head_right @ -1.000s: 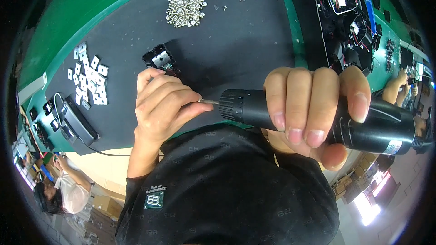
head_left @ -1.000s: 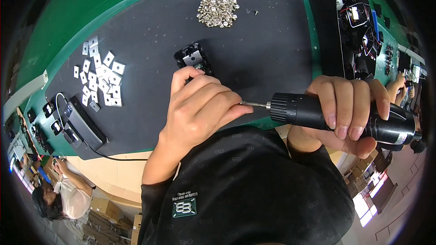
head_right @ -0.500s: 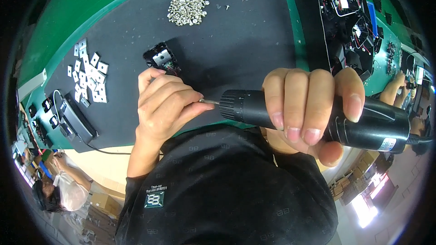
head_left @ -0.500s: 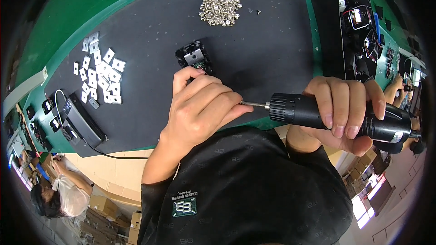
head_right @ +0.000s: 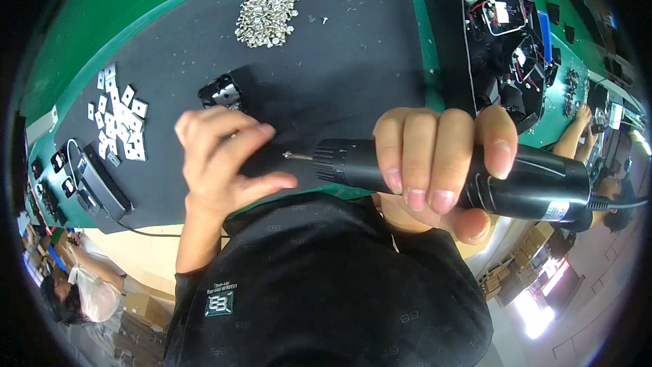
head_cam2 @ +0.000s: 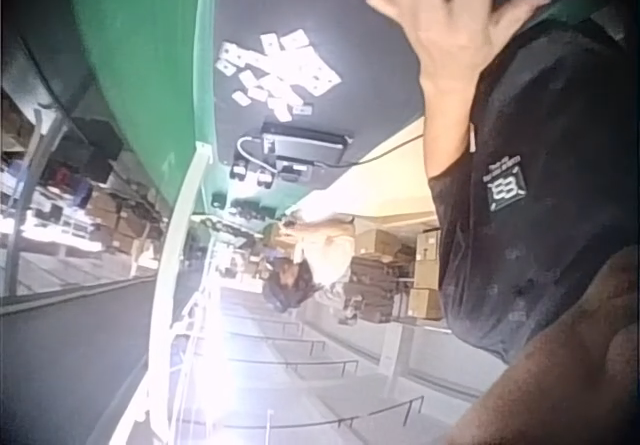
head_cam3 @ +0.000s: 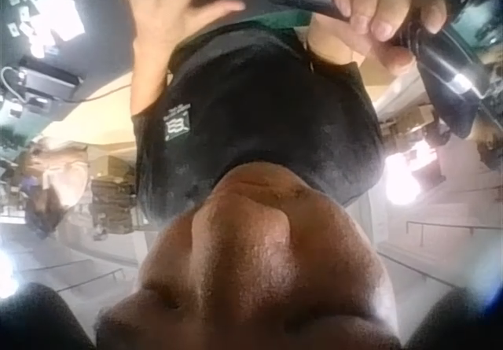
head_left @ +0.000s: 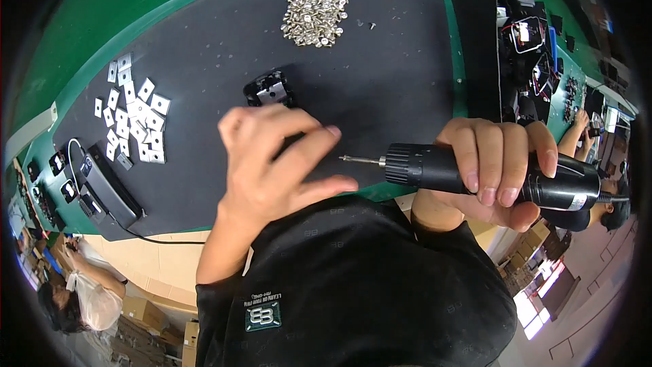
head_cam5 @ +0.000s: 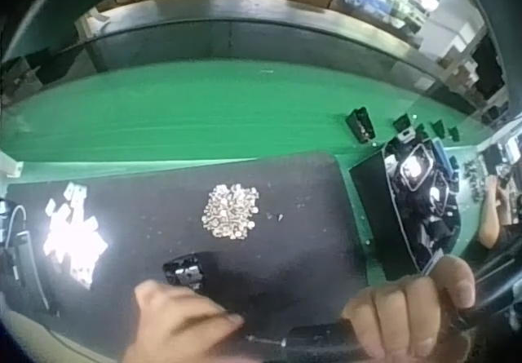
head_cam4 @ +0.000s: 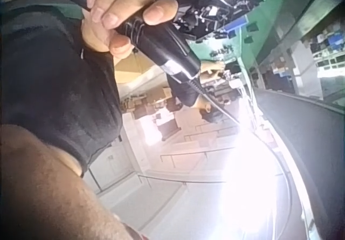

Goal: The person assembles small electronic components, including electronic housings, screws, metal plates, and circuit boards, at a workbench. The assembly is performed using an electric screwdriver.

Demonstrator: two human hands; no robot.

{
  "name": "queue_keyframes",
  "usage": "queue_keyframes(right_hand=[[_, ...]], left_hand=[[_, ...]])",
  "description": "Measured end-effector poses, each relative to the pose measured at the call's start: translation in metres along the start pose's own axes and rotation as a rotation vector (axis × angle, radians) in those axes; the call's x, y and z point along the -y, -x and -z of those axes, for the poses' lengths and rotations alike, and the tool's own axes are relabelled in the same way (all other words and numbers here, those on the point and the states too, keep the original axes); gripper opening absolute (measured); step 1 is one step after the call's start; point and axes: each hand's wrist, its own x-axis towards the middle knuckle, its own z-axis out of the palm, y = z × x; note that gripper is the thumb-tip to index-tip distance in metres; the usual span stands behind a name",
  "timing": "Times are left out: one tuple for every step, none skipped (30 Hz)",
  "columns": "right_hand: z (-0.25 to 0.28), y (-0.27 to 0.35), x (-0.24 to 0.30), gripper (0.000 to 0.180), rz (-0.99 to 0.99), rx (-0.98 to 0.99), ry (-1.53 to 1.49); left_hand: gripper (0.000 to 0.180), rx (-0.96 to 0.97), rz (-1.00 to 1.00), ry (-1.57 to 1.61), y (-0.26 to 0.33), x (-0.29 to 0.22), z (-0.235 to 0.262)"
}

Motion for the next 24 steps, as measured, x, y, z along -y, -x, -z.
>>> queue_keyframes(right_hand=[[0.000,0.000,0.001,0.039,0.008,-0.010,0.009],[0.000,0.001,0.003,0.039,0.001,-0.035,0.028],[0.002,0.001,0.004,0.039,0.003,-0.038,0.023],[0.004,0.001,0.004,0.040,-0.003,-0.040,0.042],[0.005,0.001,0.004,0.040,-0.009,-0.041,0.063],[0.004,0.001,0.004,0.041,-0.021,-0.050,0.063],[0.004,-0.001,0.003,0.041,-0.024,-0.052,0.060],[0.003,-0.003,0.000,0.041,-0.016,-0.044,0.074],[0.002,-0.003,-0.002,0.041,-0.007,-0.039,0.089],[0.001,-0.003,-0.003,0.041,-0.010,-0.042,0.090],[0.000,-0.003,-0.004,0.040,-0.017,-0.028,0.106],[0.000,-0.004,-0.003,0.040,-0.021,-0.012,0.134],[-0.001,-0.006,-0.003,0.040,-0.020,-0.013,0.146],[-0.003,-0.007,-0.004,0.041,-0.025,-0.027,0.180],[-0.005,-0.006,-0.008,0.041,-0.037,-0.041,0.195],[-0.008,-0.007,-0.011,0.042,-0.057,-0.050,0.224],[-0.008,-0.006,-0.015,0.041,-0.050,-0.066,0.244],[-0.003,-0.005,-0.018,0.042,-0.032,-0.019,0.247],[0.003,-0.004,-0.020,0.043,-0.013,0.027,0.248],[0.004,-0.004,-0.021,0.043,-0.013,0.027,0.250],[0.005,-0.005,-0.023,0.044,-0.018,0.026,0.241],[0.005,-0.006,-0.025,0.044,-0.023,0.025,0.232],[0.004,-0.007,-0.026,0.044,-0.029,0.025,0.230],[0.004,-0.008,-0.027,0.045,-0.024,0.033,0.229]], left_hand=[[0.060,-0.014,0.003,-0.001,0.007,0.011,-0.001],[0.066,-0.021,0.061,-0.028,0.007,0.015,0.002],[0.074,-0.028,0.116,-0.056,0.003,0.019,0.005],[0.092,0.017,0.155,-0.071,0.003,0.024,0.006],[0.092,0.022,0.154,-0.072,0.004,0.030,0.007],[0.097,0.088,0.181,-0.082,0.007,0.034,0.006],[0.102,0.153,0.208,-0.091,0.010,0.037,0.004],[0.097,0.151,0.243,-0.087,0.013,0.039,-0.001],[0.097,0.154,0.245,-0.086,0.013,0.037,-0.001],[0.092,0.169,0.244,-0.054,0.012,0.035,-0.002],[0.087,0.183,0.243,-0.023,0.011,0.033,-0.003],[0.079,0.205,0.227,0.026,0.007,0.030,-0.005],[0.081,0.215,0.173,0.040,0.009,0.033,-0.010],[0.079,0.230,0.154,0.053,0.005,0.033,-0.011],[0.078,0.247,0.148,0.052,0.006,0.031,-0.010],[0.078,0.249,0.155,0.050,0.007,0.030,-0.009],[0.077,0.251,0.146,0.044,0.007,0.031,-0.008],[0.075,0.254,0.128,0.041,0.007,0.032,-0.009],[0.075,0.254,0.127,0.044,0.007,0.033,-0.010],[0.074,0.251,0.126,0.047,0.007,0.033,-0.011],[0.073,0.246,0.130,0.051,0.007,0.033,-0.011],[0.073,0.244,0.135,0.052,0.006,0.034,-0.011],[0.073,0.247,0.137,0.056,0.006,0.035,-0.010],[0.073,0.250,0.136,0.060,0.006,0.035,-0.011]])
